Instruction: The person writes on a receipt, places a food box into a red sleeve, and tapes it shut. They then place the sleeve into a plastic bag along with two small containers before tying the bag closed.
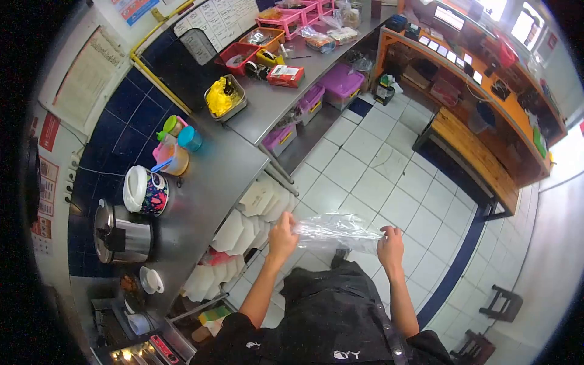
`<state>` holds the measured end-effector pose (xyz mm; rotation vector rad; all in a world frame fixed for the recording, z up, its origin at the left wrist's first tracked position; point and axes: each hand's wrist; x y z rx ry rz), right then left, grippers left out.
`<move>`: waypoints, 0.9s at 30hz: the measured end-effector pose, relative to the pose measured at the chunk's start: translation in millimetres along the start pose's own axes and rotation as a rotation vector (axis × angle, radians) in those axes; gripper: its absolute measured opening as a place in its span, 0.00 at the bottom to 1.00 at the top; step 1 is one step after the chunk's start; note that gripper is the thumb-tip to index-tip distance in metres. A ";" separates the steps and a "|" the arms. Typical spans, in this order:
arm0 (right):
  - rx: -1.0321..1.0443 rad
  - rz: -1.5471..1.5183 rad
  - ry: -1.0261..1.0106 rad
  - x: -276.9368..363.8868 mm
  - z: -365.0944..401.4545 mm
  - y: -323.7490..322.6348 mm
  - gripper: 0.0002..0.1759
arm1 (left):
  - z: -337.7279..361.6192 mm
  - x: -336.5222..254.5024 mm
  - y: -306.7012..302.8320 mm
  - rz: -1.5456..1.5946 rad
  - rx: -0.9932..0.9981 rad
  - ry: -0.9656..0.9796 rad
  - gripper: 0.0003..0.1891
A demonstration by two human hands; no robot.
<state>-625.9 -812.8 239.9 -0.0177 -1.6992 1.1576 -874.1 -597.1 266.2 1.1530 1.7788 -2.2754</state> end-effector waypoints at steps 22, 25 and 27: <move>0.476 -0.353 0.130 65.6 -533.5 46.2 0.14 | -596.3 -134.6 60.4 -0.087 0.425 0.308 0.24; 0.259 -0.480 0.254 15.4 -594.4 24.8 0.12 | -701.4 -157.2 65.6 -0.140 0.413 0.425 0.26; 0.255 -0.531 0.290 -16.7 -627.3 17.2 0.12 | -756.1 -167.7 75.2 -0.154 0.378 0.473 0.27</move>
Point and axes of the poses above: each hand's wrist, its own z-axis away from the middle knuckle, its own y-axis out of the palm, x = y × z, and after that the axes turned 8 degrees about -z, right-handed
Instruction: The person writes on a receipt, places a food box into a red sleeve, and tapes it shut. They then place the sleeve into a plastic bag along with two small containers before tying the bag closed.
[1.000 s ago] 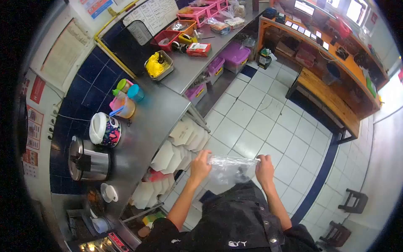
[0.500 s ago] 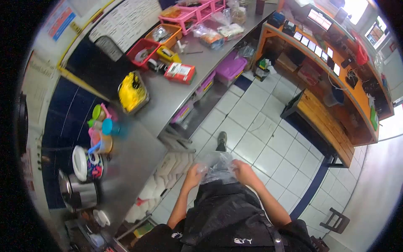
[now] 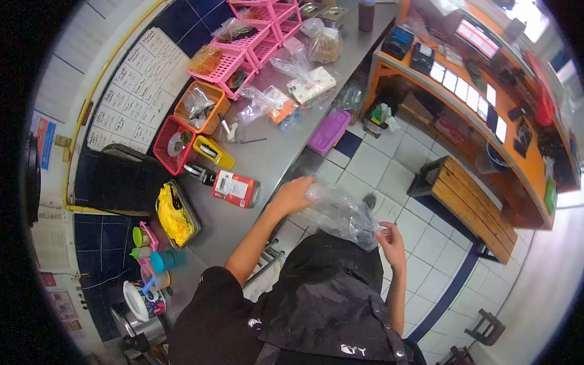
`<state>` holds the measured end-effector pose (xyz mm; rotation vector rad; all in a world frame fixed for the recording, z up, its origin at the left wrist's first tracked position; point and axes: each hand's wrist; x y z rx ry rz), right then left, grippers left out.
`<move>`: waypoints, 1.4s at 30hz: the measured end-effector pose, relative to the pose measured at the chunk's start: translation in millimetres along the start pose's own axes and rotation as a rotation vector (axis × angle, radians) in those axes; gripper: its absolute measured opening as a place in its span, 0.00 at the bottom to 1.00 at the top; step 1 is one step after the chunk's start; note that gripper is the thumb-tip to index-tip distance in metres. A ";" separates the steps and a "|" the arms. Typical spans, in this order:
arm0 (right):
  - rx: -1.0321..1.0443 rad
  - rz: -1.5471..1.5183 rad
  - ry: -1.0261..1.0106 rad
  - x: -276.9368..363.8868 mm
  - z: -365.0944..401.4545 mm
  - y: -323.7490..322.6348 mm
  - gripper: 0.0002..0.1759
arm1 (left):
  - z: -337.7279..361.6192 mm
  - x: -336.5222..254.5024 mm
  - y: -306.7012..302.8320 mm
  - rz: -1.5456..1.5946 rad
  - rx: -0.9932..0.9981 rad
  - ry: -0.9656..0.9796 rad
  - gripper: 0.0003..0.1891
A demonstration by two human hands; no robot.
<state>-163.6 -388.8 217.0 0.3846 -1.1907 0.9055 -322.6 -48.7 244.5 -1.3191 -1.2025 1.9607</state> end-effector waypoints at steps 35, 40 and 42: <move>0.533 0.672 -0.063 118.8 -518.7 -287.0 0.24 | -276.6 169.2 -23.7 -0.011 -0.591 -0.859 0.31; -0.282 0.363 -0.199 188.2 -601.7 -355.7 0.36 | -275.9 89.4 15.6 -0.153 -0.838 -0.546 0.33; -0.476 0.285 -0.291 201.2 -630.0 -380.2 0.41 | -262.1 36.1 13.3 0.105 -0.293 -0.949 0.32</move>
Point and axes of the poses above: each hand's wrist, its own z-axis away from the middle knuckle, its own y-axis out of the palm, x = y × z, and after that the axes turned 8 degrees about -z, right-handed
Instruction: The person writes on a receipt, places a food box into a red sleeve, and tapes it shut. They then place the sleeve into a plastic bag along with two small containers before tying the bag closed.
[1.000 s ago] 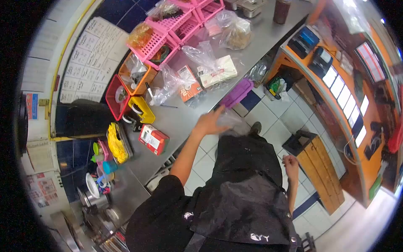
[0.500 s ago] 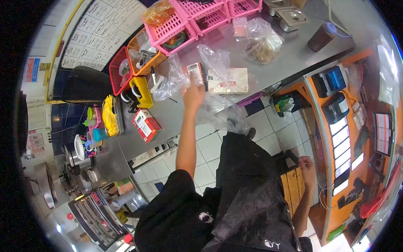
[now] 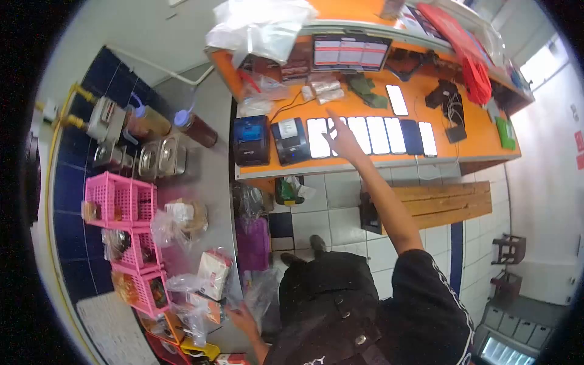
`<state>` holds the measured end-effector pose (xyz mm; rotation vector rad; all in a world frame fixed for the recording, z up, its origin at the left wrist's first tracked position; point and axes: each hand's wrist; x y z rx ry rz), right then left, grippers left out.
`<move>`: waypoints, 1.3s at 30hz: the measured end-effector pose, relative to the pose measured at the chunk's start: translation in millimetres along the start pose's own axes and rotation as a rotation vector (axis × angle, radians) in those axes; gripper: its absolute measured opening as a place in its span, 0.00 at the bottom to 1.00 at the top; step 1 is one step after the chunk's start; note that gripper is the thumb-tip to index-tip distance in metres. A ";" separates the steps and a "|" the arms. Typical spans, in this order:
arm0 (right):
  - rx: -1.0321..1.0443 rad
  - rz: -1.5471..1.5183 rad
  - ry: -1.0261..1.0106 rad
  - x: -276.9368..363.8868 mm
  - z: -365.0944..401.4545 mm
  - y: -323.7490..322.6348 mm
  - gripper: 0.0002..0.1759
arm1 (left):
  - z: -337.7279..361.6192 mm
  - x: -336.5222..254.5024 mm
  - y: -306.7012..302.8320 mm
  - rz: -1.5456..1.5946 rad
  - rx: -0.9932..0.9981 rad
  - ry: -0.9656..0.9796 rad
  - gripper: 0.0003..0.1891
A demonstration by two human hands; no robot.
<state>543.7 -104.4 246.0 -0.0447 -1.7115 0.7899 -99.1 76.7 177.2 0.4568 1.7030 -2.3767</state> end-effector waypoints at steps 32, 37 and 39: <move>-0.113 -0.041 -0.146 6.5 -72.3 64.9 0.31 | 53.5 165.9 31.0 -0.269 0.298 0.130 0.19; 0.845 -0.531 -0.432 56.2 157.2 166.2 0.10 | 21.6 -3.1 3.5 0.194 0.414 0.071 0.08; 1.161 -0.779 -0.428 58.3 258.9 236.9 0.10 | 30.3 -102.7 -19.8 0.246 0.424 0.103 0.09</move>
Point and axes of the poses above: each hand's wrist, its own z-axis away from the middle knuckle, its own y-axis out of the palm, x = y × z, and after that the axes turned 8 degrees about -z, right-handed
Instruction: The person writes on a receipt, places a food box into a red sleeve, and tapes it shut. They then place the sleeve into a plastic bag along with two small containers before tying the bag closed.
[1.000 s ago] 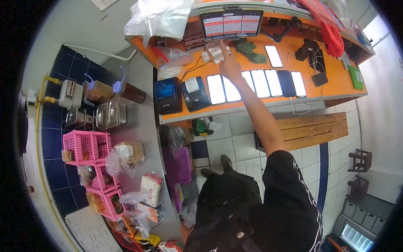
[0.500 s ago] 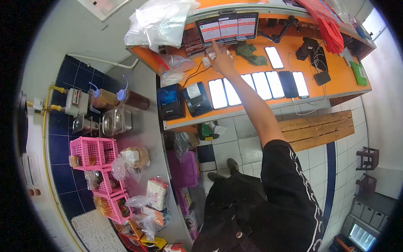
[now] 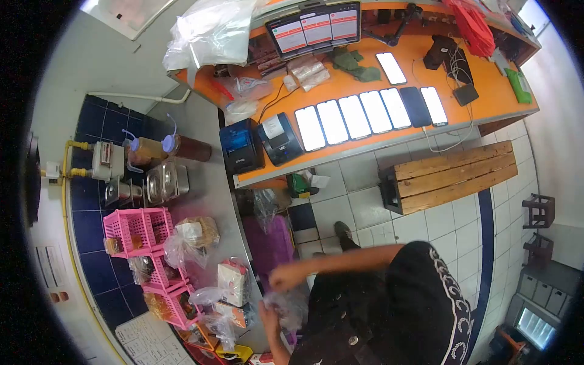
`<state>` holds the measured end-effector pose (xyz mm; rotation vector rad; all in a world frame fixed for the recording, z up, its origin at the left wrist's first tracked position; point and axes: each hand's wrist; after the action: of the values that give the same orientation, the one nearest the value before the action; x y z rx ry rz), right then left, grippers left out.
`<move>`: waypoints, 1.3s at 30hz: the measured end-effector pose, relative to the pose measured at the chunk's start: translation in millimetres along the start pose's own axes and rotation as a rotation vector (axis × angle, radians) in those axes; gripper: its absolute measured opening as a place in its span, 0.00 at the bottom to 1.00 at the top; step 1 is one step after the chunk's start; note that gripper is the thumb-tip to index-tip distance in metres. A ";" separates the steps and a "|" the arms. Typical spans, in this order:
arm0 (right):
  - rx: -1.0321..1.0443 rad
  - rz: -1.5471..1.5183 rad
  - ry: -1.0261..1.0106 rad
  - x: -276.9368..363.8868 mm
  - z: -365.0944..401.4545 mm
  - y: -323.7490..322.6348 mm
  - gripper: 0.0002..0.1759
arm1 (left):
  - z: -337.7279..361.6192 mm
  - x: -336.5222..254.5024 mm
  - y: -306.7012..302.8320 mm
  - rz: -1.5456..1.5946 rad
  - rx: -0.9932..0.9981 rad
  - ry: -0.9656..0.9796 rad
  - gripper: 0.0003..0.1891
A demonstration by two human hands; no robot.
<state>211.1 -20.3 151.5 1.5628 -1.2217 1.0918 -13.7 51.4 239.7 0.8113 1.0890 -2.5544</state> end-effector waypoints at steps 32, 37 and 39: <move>0.422 0.017 0.755 59.5 -211.7 405.3 0.34 | 210.7 336.3 -126.1 0.262 -0.393 0.063 0.26; 0.364 1.081 0.430 -63.9 -208.4 584.8 0.62 | 225.8 388.9 -131.3 0.117 -0.325 0.231 0.21; 0.451 1.139 0.381 -80.5 -211.7 611.7 0.71 | 238.4 391.8 -131.8 0.163 -0.321 0.161 0.20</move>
<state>-428.1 102.5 192.7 0.7640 -1.6789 2.3832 -482.9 -33.9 224.5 0.9847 1.3740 -2.1365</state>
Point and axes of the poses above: each hand's wrist, its own z-axis away from the middle knuckle, its own y-axis out of the palm, x = y × z, and after that the axes turned 8 degrees about -z, right-handed
